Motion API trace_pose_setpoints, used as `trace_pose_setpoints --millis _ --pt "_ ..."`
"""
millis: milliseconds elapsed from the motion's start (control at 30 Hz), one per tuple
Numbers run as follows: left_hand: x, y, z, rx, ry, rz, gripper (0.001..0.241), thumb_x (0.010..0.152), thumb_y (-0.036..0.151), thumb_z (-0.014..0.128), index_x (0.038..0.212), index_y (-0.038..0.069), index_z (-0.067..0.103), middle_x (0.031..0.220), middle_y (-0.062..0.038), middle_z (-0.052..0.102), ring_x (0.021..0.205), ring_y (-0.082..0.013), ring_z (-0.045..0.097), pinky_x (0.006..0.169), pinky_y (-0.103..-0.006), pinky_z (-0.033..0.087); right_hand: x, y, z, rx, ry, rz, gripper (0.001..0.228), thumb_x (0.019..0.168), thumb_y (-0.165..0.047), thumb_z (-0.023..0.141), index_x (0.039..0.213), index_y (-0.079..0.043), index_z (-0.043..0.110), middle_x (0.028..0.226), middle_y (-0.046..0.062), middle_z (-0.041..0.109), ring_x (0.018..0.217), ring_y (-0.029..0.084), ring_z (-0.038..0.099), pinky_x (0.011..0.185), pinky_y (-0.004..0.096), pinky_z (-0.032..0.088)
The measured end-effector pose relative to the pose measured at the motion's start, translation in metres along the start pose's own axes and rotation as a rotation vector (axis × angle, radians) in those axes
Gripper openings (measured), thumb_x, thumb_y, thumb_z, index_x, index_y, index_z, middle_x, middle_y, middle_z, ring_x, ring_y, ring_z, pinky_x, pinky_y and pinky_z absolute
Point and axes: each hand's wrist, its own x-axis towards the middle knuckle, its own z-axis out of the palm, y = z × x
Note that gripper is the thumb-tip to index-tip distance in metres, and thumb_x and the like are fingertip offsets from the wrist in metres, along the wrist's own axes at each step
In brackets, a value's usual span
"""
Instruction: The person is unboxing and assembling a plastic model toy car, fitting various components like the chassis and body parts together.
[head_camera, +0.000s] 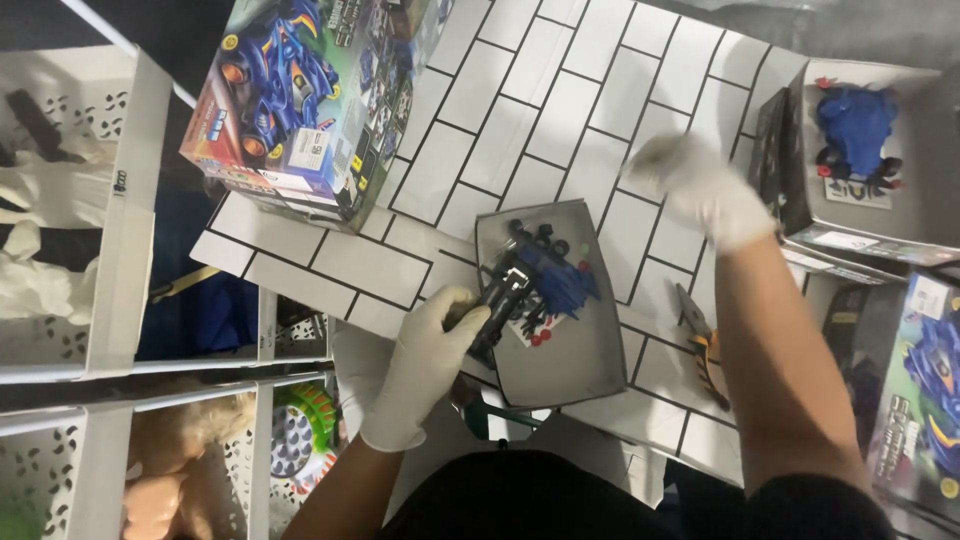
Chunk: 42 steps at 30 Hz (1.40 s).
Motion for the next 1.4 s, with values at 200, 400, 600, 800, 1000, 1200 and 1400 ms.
trace_pose_setpoints --millis 200,400,600,800,1000,1200,1400 --pt "0.001 -0.004 -0.006 -0.07 -0.06 0.073 0.037 0.084 0.031 0.076 0.116 0.013 0.073 0.111 -0.015 0.075 0.112 -0.0322 0.068 0.098 -0.044 0.051 -0.092 -0.019 0.034 0.114 -0.308 -0.094 0.018 0.089 -0.015 0.07 0.103 -0.011 0.08 0.105 0.015 0.081 0.104 0.036 0.074 0.099 0.048 0.053" --pt "0.004 -0.008 -0.009 -0.037 -0.109 0.154 0.036 0.083 0.032 0.078 0.113 0.014 0.075 0.106 -0.011 0.076 0.104 -0.0246 0.07 0.093 -0.0377 0.053 -0.113 -0.004 0.06 0.358 0.119 -0.073 0.02 0.102 -0.018 0.062 0.117 -0.019 0.076 0.112 0.006 0.075 0.113 0.022 0.069 0.102 0.037 0.05" --pt "0.004 0.019 -0.021 -0.163 -0.322 0.406 0.045 0.083 0.028 0.078 0.126 0.013 0.071 0.112 -0.017 0.074 0.108 -0.0322 0.068 0.098 -0.046 0.052 -0.125 -0.017 0.081 0.48 0.079 0.251 0.035 0.083 -0.033 0.084 0.117 -0.035 0.075 0.114 -0.002 0.076 0.104 0.016 0.073 0.085 0.028 0.06" --pt "0.031 -0.031 0.032 -1.352 -0.828 0.514 0.062 0.096 0.071 0.038 0.119 0.022 0.069 0.108 0.004 0.071 0.111 -0.0152 0.06 0.108 -0.0385 0.042 -0.153 0.018 0.126 1.421 0.259 0.119 0.02 0.088 -0.004 0.077 0.102 -0.012 0.065 0.089 0.001 0.068 0.077 0.018 0.065 0.069 0.027 0.049" --pt "-0.01 0.008 0.049 -1.299 -0.395 0.439 0.058 0.108 0.042 0.035 0.16 0.019 0.023 0.145 -0.005 0.047 0.136 -0.0158 0.042 0.123 -0.0379 0.02 -0.182 0.013 0.153 1.572 0.224 0.159 0.016 0.091 -0.005 0.072 0.097 -0.016 0.061 0.093 -0.005 0.069 0.091 0.014 0.069 0.092 0.032 0.05" --pt "-0.01 0.018 0.05 -1.2 -0.346 0.329 0.059 0.103 0.051 0.045 0.146 0.017 0.025 0.132 -0.018 0.054 0.125 -0.0276 0.052 0.114 -0.0454 0.033 -0.188 0.024 0.15 1.531 0.225 0.173 0.019 0.092 -0.002 0.07 0.102 -0.012 0.057 0.098 0.003 0.068 0.097 0.023 0.071 0.093 0.04 0.056" --pt "-0.018 0.023 0.059 -1.112 -0.39 0.237 0.054 0.104 0.051 0.043 0.116 0.005 0.069 0.099 -0.026 0.074 0.096 -0.0349 0.074 0.083 -0.0446 0.063 -0.208 -0.005 0.134 0.753 0.36 -0.197 0.034 0.089 -0.006 0.076 0.115 -0.007 0.055 0.12 0.016 0.062 0.124 0.031 0.062 0.097 0.043 0.053"
